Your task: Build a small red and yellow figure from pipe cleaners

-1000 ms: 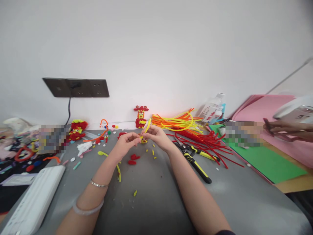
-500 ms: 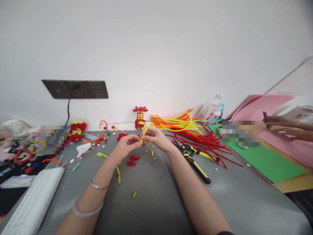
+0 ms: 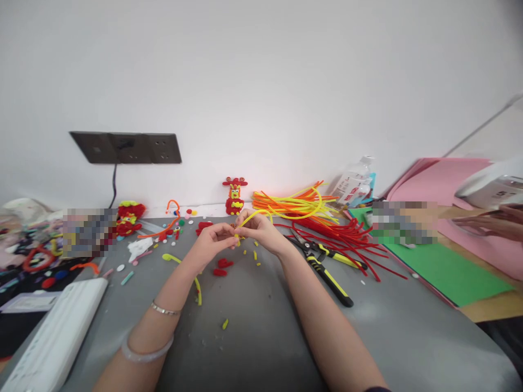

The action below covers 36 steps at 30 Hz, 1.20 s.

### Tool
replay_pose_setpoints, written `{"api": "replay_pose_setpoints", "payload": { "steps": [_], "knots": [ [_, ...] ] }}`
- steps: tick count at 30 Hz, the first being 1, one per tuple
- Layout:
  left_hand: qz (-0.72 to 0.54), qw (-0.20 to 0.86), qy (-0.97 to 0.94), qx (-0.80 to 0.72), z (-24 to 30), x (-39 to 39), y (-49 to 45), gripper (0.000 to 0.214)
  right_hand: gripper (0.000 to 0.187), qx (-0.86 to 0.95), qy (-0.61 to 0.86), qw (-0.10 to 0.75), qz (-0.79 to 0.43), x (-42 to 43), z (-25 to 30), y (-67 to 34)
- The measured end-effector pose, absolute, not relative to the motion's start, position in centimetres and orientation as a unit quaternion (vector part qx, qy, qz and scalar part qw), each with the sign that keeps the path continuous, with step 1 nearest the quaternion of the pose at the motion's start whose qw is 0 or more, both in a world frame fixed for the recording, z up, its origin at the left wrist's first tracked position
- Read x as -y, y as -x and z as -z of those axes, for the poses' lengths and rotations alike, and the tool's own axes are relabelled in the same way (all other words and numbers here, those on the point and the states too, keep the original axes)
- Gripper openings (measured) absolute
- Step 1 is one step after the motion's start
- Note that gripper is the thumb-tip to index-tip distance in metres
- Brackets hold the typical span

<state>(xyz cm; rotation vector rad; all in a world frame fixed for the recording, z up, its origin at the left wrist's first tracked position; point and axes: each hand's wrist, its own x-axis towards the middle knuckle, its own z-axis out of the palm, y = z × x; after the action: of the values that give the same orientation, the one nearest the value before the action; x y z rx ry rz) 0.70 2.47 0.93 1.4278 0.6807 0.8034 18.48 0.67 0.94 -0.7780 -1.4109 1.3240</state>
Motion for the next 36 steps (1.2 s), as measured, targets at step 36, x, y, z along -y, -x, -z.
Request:
{"api": "replay_pose_setpoints", "payload": {
  "steps": [36],
  "knots": [
    [-0.459, 0.619, -0.559, -0.305, -0.5, -2.6, -0.9, 0.028, 0.029, 0.608, 0.37, 0.52, -0.471, -0.5, -1.3, -18.5]
  ]
}}
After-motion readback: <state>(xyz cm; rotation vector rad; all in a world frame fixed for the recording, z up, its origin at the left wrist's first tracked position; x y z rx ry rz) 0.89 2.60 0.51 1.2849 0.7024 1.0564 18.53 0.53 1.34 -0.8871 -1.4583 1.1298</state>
